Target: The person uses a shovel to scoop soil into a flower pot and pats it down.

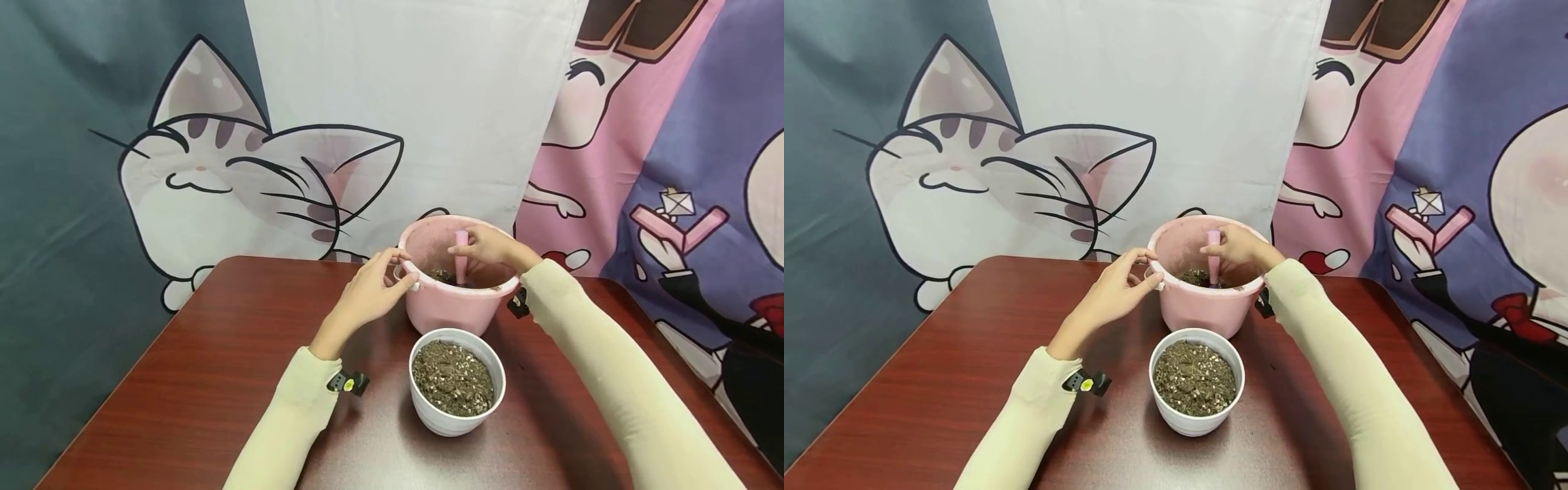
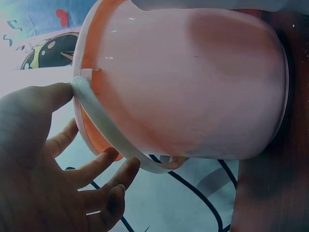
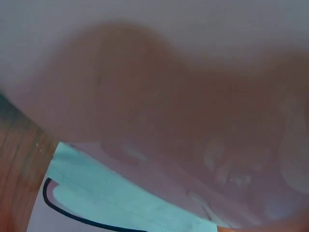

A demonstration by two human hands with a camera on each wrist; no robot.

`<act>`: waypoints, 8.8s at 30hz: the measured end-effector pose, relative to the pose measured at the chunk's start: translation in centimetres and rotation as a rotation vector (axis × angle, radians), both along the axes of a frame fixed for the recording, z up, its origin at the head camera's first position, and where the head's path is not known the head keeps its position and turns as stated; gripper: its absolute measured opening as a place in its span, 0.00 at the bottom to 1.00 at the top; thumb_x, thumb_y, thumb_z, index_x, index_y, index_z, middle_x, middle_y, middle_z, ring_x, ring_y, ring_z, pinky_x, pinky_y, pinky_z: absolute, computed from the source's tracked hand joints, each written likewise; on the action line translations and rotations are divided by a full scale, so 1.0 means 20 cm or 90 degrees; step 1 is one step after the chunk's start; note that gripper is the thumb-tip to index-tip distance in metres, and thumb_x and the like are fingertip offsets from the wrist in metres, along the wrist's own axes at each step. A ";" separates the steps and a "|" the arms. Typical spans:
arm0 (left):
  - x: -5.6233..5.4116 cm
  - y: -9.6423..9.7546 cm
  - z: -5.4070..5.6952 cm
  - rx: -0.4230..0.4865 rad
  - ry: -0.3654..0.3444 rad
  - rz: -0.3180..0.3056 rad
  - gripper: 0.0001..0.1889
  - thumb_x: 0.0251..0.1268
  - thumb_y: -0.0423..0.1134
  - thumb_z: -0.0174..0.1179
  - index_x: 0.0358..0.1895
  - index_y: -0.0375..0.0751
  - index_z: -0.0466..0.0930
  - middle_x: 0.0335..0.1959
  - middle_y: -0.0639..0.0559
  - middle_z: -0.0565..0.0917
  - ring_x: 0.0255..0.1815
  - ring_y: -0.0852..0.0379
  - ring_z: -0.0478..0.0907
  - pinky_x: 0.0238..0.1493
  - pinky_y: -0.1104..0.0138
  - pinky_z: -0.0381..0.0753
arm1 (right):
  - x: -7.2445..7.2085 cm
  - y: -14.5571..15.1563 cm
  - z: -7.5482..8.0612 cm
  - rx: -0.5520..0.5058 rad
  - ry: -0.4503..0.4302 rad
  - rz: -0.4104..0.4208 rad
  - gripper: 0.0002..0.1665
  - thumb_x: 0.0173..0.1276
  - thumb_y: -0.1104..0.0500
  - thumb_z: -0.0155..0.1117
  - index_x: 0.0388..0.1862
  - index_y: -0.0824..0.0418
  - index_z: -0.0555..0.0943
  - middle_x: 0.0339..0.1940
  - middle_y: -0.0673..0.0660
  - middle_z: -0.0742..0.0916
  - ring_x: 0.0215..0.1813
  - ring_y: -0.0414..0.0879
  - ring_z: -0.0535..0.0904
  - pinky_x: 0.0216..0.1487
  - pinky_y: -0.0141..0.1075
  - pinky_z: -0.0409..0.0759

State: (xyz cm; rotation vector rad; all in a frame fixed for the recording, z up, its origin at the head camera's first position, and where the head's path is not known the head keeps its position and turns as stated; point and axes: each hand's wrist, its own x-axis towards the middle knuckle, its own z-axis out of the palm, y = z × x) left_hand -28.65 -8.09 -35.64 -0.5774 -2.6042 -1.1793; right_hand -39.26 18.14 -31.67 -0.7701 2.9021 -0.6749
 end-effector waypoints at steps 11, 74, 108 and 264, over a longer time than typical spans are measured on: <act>-0.01 0.00 -0.01 0.032 0.003 -0.030 0.19 0.70 0.53 0.59 0.59 0.50 0.75 0.53 0.52 0.80 0.39 0.56 0.80 0.45 0.63 0.79 | -0.01 0.01 -0.01 -0.026 -0.073 -0.062 0.35 0.66 0.53 0.70 0.63 0.75 0.73 0.49 0.69 0.83 0.54 0.57 0.75 0.63 0.49 0.70; 0.20 -0.15 0.24 -0.294 -0.248 -0.284 0.29 0.61 0.57 0.67 0.56 0.44 0.71 0.51 0.48 0.81 0.53 0.52 0.77 0.56 0.60 0.73 | 0.77 0.49 0.24 -0.700 -0.272 -0.074 0.25 0.81 0.55 0.49 0.40 0.71 0.88 0.37 0.65 0.89 0.37 0.53 0.88 0.42 0.42 0.84; 0.24 0.02 0.13 -0.314 -0.233 -0.418 0.53 0.38 0.50 0.83 0.71 0.45 0.62 0.54 0.54 0.79 0.55 0.61 0.76 0.58 0.68 0.72 | 1.00 0.16 0.18 -0.423 0.204 0.006 0.10 0.60 0.75 0.69 0.31 0.61 0.81 0.16 0.51 0.85 0.12 0.43 0.76 0.14 0.33 0.74; 0.67 0.54 -0.09 -0.210 0.056 0.042 0.71 0.24 0.73 0.76 0.72 0.30 0.56 0.58 0.38 0.71 0.54 0.43 0.63 0.47 0.53 0.60 | 1.49 0.30 -0.25 -0.479 0.206 -0.295 0.08 0.57 0.70 0.75 0.32 0.60 0.85 0.14 0.49 0.82 0.12 0.40 0.73 0.14 0.31 0.73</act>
